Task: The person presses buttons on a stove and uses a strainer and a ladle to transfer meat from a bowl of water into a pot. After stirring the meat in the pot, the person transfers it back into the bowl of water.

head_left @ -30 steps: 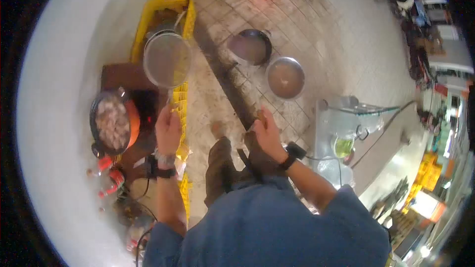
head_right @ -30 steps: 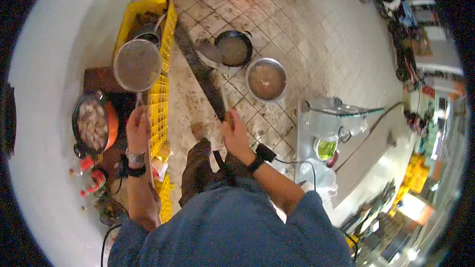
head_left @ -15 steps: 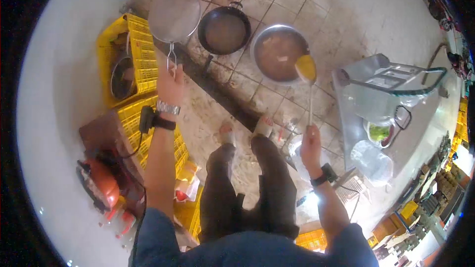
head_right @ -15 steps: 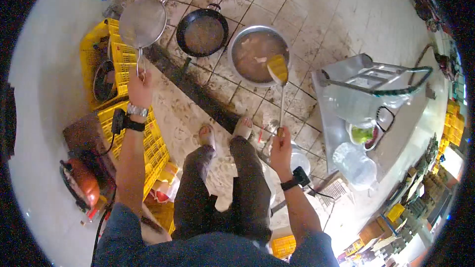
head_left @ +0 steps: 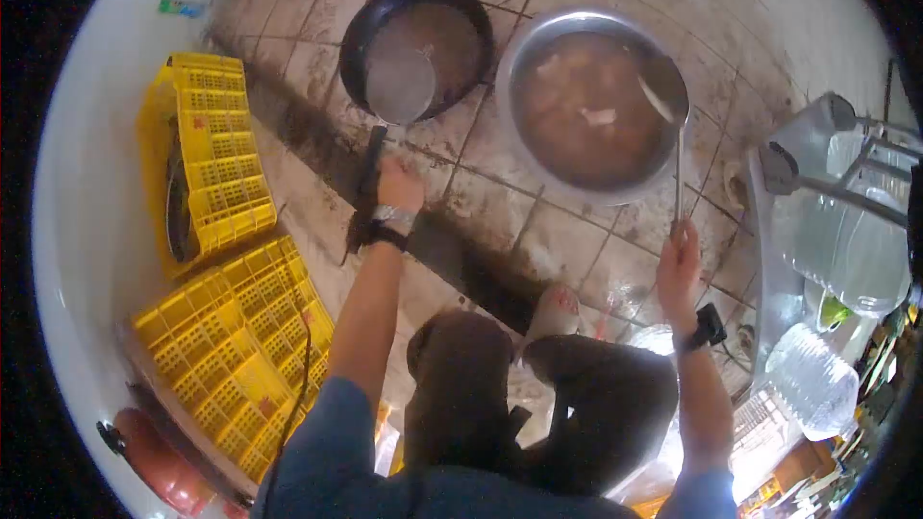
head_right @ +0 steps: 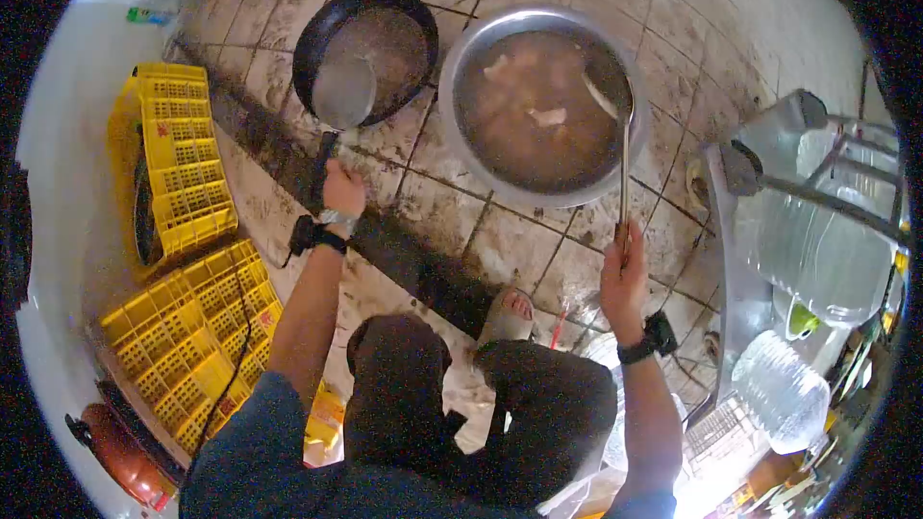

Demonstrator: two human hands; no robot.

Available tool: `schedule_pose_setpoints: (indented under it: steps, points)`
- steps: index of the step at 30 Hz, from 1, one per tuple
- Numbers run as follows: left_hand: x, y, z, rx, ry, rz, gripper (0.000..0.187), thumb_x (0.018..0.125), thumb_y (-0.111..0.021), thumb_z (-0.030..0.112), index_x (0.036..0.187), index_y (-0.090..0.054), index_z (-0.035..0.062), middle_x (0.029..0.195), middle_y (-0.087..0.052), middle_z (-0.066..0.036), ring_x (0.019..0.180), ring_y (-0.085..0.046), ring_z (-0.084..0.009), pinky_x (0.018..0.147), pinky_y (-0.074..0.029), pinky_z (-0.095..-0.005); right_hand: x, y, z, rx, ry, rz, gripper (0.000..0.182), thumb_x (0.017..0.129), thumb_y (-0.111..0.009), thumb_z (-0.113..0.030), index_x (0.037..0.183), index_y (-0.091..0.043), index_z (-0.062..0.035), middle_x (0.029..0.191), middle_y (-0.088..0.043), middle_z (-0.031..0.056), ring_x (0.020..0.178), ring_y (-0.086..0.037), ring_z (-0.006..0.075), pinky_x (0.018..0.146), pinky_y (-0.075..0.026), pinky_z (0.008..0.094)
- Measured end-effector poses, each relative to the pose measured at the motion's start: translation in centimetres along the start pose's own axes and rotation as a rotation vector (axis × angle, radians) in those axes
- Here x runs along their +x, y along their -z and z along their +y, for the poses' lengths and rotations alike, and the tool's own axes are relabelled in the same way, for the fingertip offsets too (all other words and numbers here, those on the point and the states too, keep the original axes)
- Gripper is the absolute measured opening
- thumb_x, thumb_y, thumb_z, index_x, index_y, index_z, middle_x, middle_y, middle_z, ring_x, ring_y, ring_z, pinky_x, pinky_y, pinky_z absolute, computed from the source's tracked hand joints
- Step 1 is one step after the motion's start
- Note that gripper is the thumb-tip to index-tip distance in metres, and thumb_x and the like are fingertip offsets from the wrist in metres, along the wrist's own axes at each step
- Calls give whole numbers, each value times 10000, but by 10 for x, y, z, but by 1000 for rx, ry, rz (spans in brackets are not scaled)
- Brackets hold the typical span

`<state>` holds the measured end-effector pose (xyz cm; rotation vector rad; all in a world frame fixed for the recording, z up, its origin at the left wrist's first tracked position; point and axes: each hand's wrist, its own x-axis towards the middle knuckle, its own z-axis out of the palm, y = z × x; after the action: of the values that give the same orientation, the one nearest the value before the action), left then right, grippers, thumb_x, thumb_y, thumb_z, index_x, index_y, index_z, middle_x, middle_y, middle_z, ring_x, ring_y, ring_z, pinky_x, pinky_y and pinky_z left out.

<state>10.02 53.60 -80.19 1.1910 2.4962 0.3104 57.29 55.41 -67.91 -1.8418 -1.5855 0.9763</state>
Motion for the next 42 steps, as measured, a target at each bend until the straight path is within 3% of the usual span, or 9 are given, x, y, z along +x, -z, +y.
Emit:
schedule_pose_setpoints:
  steps: [1,6,10,12,18,23,26,31,42]
  points:
    - [-1,17,5,-56,-64,34,343,913,-556,277,1164,-482,55,881,-647,-248,816,-625,-450,680,-481,-541,6,-2,7,41,190,93,451,953,-532,-120,1383,-416,-51,916,-613,104,777,-568,160,675,-453,328]
    - [16,83,60,-280,-498,145,317,998,-484,303,1069,-643,39,839,-653,-209,755,-630,-392,646,-470,-455,46,17,-5,-162,109,75,438,929,-535,-113,1356,-439,-79,865,-626,213,760,-621,303,709,-494,377]
    - [34,101,138,-154,-674,4,284,992,-493,321,1018,-629,73,800,-643,-206,713,-630,-397,613,-475,-461,96,12,5,-430,204,35,381,911,-490,-112,1289,-480,-72,931,-632,279,889,-620,457,748,-490,562]
    - [49,82,175,-28,-739,-35,291,984,-496,356,989,-605,86,784,-648,-193,699,-628,-407,597,-478,-480,121,5,-9,-632,4,-71,369,912,-481,-119,1277,-494,-74,935,-629,289,887,-626,457,761,-507,558]
    - [138,-2,252,394,-1041,-65,283,982,-474,325,963,-610,78,757,-662,-175,694,-643,-393,586,-509,-471,174,-15,-26,-832,242,-81,359,892,-501,-165,1237,-551,-81,959,-657,239,861,-663,417,712,-549,519]
    - [172,-46,262,687,-1153,-116,286,918,-469,197,947,-686,13,904,-676,-232,852,-675,-381,736,-527,-489,176,-18,-44,-998,359,-214,198,872,-536,-180,955,-672,-63,878,-686,214,822,-685,385,712,-560,495]
    - [171,-43,232,581,-1318,-13,209,906,-517,194,993,-640,49,820,-667,-171,757,-665,-341,652,-523,-459,172,-7,-39,-948,424,-353,181,845,-566,-160,934,-677,-48,839,-683,211,818,-686,374,725,-561,476]
    - [150,8,234,809,-1168,-330,250,924,-549,264,1083,-545,71,803,-667,-169,764,-672,-345,634,-516,-471,165,27,-53,-924,463,-393,209,826,-576,-136,994,-658,-44,875,-688,201,843,-685,370,725,-560,470]
    - [180,-39,275,694,-1256,-350,248,870,-630,214,989,-586,0,852,-647,-203,833,-644,-378,729,-519,-485,212,19,-25,-1072,359,-273,243,854,-526,-130,1067,-631,-77,886,-689,183,832,-681,368,687,-546,518]
